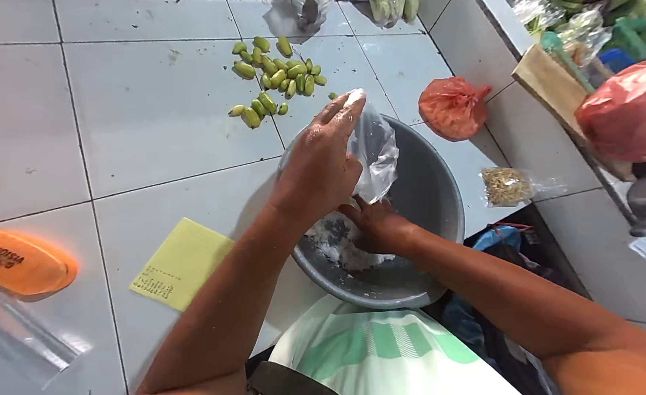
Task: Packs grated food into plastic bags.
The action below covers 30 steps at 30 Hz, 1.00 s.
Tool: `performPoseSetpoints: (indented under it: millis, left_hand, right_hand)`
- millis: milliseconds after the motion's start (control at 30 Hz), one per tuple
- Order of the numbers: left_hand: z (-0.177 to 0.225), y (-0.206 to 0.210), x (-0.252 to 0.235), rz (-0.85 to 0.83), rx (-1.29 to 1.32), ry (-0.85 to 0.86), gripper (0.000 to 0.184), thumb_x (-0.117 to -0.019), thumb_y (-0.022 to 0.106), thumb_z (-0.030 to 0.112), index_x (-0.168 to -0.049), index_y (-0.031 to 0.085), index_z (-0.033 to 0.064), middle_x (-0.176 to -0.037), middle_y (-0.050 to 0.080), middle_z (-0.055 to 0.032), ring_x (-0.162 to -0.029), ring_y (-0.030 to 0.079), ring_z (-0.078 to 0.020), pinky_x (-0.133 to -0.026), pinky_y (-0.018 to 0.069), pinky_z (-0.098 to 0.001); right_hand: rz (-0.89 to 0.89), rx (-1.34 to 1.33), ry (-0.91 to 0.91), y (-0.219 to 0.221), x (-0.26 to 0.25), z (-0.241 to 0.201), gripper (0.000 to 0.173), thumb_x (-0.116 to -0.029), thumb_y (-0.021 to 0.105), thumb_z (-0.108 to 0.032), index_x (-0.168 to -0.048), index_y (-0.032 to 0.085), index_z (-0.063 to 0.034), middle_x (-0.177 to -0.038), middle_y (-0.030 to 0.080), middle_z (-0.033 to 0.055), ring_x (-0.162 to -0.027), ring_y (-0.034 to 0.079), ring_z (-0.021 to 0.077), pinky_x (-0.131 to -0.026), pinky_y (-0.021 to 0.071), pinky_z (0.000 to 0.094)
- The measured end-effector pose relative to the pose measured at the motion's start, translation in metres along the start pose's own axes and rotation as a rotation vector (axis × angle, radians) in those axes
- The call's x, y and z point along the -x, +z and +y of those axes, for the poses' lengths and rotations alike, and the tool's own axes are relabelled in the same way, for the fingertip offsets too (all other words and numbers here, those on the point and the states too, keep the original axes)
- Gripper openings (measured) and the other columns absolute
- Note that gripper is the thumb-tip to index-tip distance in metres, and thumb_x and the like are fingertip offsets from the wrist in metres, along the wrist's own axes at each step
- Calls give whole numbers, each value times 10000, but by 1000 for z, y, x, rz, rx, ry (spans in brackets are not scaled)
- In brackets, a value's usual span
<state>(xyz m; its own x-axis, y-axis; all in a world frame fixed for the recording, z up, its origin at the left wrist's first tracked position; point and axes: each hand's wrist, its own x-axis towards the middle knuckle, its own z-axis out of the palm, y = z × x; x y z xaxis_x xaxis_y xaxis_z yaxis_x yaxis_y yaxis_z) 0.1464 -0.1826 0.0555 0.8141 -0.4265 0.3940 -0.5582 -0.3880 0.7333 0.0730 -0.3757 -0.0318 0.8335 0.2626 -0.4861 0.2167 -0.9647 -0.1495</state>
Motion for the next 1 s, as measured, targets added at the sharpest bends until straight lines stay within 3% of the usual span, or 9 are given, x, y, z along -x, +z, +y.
performPoseSetpoints:
  millis: [200,300,367,467,567,733,833,900,1000]
  left_hand:
    - [-21,25,16,-27,-11,-15,643,-890,572,-25,-1521,470,49,-1577,454,-132,-1364,546,-174,-1042,526,-322]
    - [-24,26,17,-24,6,-18,643,-880,578,-36,-1512,483,44,-1572,461,-136,-1381,532,-176,-1068,510,-323]
    - [-26,26,15,-18,-1,-6,642,-881,572,-29,-1512,481,44,-1569,464,-136,-1380,531,-175,-1058,514,-319]
    - [-26,28,14,-24,-39,6,641,-885,577,-21,-1514,477,46,-1565,470,-141,-1383,531,-187,-1077,500,-333]
    - [-25,24,13,-20,-69,-8,648,-880,582,-14,-1516,476,51,-1566,467,-138,-1389,523,-189,-1076,503,-341]
    - [-21,17,22,-54,-108,-21,658,-891,591,3,-1532,460,70,-1597,429,-123,-1391,519,-188,-1048,522,-346]
    - [-13,18,30,-123,-198,-38,663,-904,591,-2,-1545,447,90,-1634,384,-88,-1343,574,-226,-1008,556,-415]
    - [-3,22,35,-165,-232,-40,673,-892,617,-23,-1538,459,87,-1643,368,-87,-1212,660,-289,-883,603,-487]
    - [5,35,45,-218,-228,2,667,-879,645,-6,-1519,484,88,-1651,354,-74,-1131,694,-276,-822,622,-472]
  right_hand:
    - [-242,29,14,1,26,3,427,-924,676,-171,-1349,645,-199,-1374,565,187,-1230,562,438,-897,545,628]
    - [-407,50,158,1,43,-10,718,-951,666,-463,-1580,392,-253,-1668,170,283,-1400,348,601,-968,454,744]
    - [-426,50,221,6,39,-15,892,-885,695,-605,-1612,314,-254,-1677,71,310,-1358,355,650,-928,451,773]
    - [-393,51,227,11,28,-15,736,-906,755,-302,-1541,401,-185,-1597,207,368,-1191,519,609,-883,518,683]
    - [-389,62,195,5,23,-8,559,-943,654,-60,-1471,497,-152,-1497,358,361,-1086,608,559,-871,546,659]
    - [-312,-183,71,-8,21,42,604,-778,854,-139,-1339,631,-157,-1268,606,246,-1071,646,427,-886,538,650]
    - [-257,-746,-6,-36,39,74,526,-778,812,-30,-1259,605,-77,-1043,700,147,-869,701,251,-740,609,464]
    - [-221,-1172,-108,-48,56,89,515,-777,753,-61,-1255,575,-132,-1023,708,41,-853,699,128,-741,618,324]
    - [-152,-1511,-346,-54,59,88,506,-808,789,-200,-1269,583,-228,-1035,720,-41,-873,697,64,-755,608,267]
